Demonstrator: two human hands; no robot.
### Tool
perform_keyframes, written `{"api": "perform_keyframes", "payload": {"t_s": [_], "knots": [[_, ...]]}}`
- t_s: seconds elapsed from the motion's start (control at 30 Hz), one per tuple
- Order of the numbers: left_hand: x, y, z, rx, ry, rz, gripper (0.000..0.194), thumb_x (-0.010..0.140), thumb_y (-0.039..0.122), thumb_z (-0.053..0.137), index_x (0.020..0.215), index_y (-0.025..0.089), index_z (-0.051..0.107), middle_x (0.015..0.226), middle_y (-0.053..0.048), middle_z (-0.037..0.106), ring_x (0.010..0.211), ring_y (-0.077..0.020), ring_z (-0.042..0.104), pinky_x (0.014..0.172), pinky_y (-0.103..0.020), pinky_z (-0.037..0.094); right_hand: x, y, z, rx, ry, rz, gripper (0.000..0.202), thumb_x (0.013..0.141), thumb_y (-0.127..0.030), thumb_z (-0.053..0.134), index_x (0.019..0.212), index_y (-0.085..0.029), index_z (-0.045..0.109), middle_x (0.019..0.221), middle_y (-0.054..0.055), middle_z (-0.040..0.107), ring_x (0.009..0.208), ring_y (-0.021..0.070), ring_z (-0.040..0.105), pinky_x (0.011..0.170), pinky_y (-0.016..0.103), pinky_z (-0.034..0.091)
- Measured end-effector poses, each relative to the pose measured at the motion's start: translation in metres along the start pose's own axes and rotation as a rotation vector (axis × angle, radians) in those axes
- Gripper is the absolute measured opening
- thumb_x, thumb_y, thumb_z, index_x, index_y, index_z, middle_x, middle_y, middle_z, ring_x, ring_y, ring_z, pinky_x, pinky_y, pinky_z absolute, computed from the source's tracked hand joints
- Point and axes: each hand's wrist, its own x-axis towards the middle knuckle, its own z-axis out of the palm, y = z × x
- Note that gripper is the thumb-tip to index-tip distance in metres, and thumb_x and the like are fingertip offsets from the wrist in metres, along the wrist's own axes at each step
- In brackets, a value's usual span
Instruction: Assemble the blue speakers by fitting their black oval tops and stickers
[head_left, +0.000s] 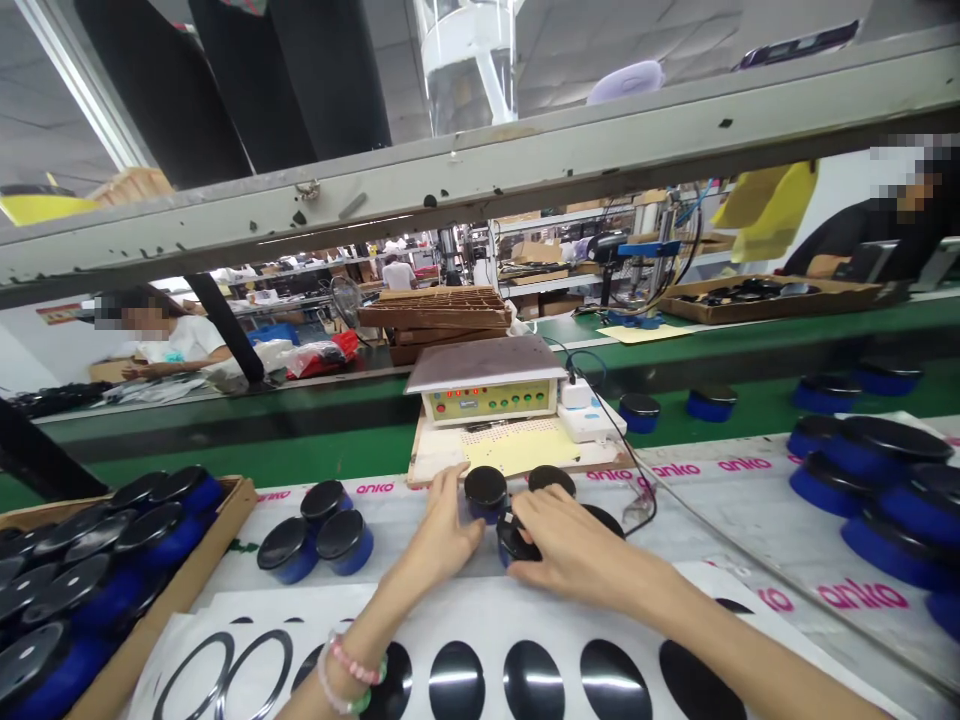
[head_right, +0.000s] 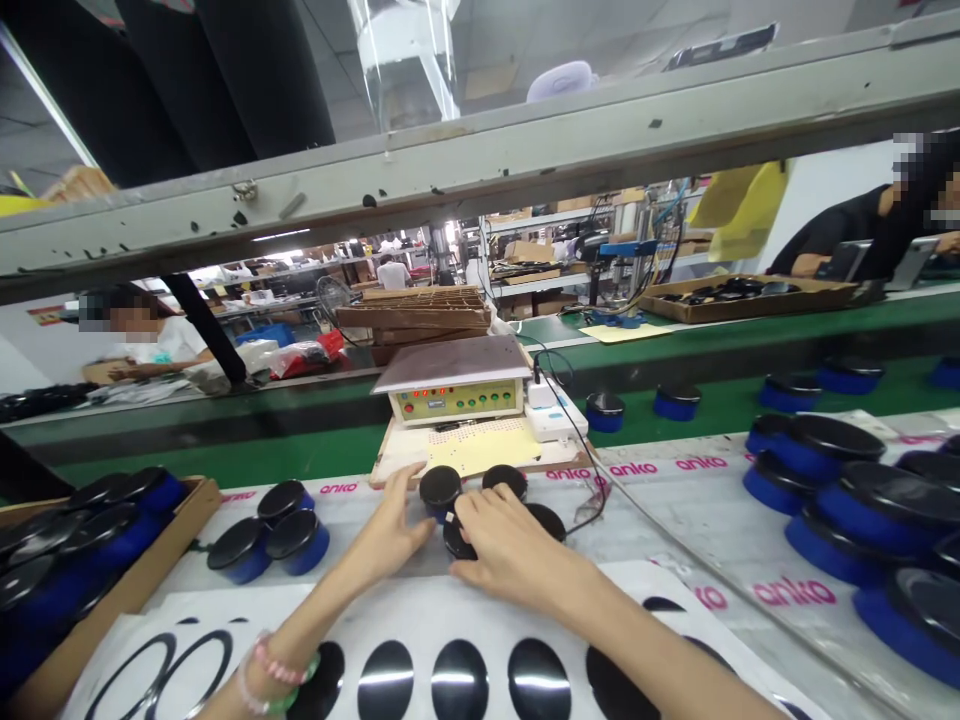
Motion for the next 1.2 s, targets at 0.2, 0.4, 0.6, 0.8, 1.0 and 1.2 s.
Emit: {"api": "perform_keyframes", "payload": {"t_s": [0.2, 0.4, 0.6, 0.8, 1.0, 1.2], "knots": [[-0.027, 0.048, -0.011, -0.06, -0.163, 0.052, 0.077, 0.065, 0.015, 0.071, 0.134, 0.024, 0.037, 0.13, -0.009, 0.053, 0.119, -0.0257, 0.052, 0.101, -0.044, 0.043, -0.001, -0.012, -0.019, 0.13, 0.019, 0.018, 0.018, 0.074, -0.016, 0.056, 0.084, -0.022, 0.042, 0.084, 0.0, 0.053, 0.073, 0.0163, 0.05, 0.062, 0.028, 0.039], [-0.036, 0.063, -0.001, 0.071, -0.109, 0.049, 0.09, 0.067, 0.016, 0.072, 0.143, 0.02, 0.025, 0.13, -0.014, 0.056, 0.118, -0.0314, 0.054, 0.098, -0.051, 0.046, -0.002, -0.028, -0.02, 0.31, 0.095, 0.112, 0.003, 0.082, -0.022, 0.049, 0.084, -0.021, 0.048, 0.07, -0.004, 0.043, 0.064, 0.014, 0.046, 0.058, 0.027, 0.038], [-0.038, 0.072, 0.0, 0.145, -0.107, 0.147, 0.108, 0.065, 0.013, 0.074, 0.146, 0.031, 0.005, 0.139, -0.01, 0.05, 0.119, -0.0301, 0.054, 0.093, -0.05, 0.051, -0.001, -0.029, -0.017, 0.338, 0.146, 0.147, 0.004, 0.076, -0.02, 0.052, 0.078, -0.021, 0.048, 0.067, -0.005, 0.041, 0.061, 0.013, 0.041, 0.055, 0.026, 0.035], [-0.04, 0.082, -0.006, 0.232, 0.072, 0.192, 0.093, 0.067, 0.025, 0.077, 0.14, 0.027, 0.019, 0.125, -0.011, 0.057, 0.111, -0.0296, 0.058, 0.09, -0.049, 0.052, -0.002, -0.02, -0.022, 0.738, 0.225, 0.111, 0.02, 0.08, -0.033, 0.057, 0.072, -0.022, 0.041, 0.077, -0.001, 0.052, 0.07, 0.0157, 0.05, 0.064, 0.028, 0.043], [-0.042, 0.108, -0.014, 0.241, 0.332, 0.45, 0.072, 0.071, 0.042, 0.075, 0.126, 0.02, 0.033, 0.114, -0.012, 0.054, 0.108, -0.0259, 0.056, 0.091, -0.042, 0.051, -0.004, -0.017, -0.025, 1.334, 0.239, 0.119, 0.031, 0.077, -0.04, 0.062, 0.07, -0.023, 0.037, 0.099, 0.004, 0.065, 0.092, 0.0219, 0.058, 0.07, 0.028, 0.046], [-0.043, 0.121, -0.009, -0.012, 0.402, 0.671, 0.072, 0.071, 0.043, 0.077, 0.125, 0.021, 0.034, 0.117, -0.012, 0.053, 0.113, -0.0239, 0.054, 0.098, -0.039, 0.046, -0.009, -0.023, -0.021, 1.704, 0.111, 0.132, 0.029, 0.075, -0.04, 0.059, 0.069, -0.023, 0.036, 0.085, 0.0, 0.06, 0.075, 0.0174, 0.058, 0.061, 0.023, 0.044]]}}
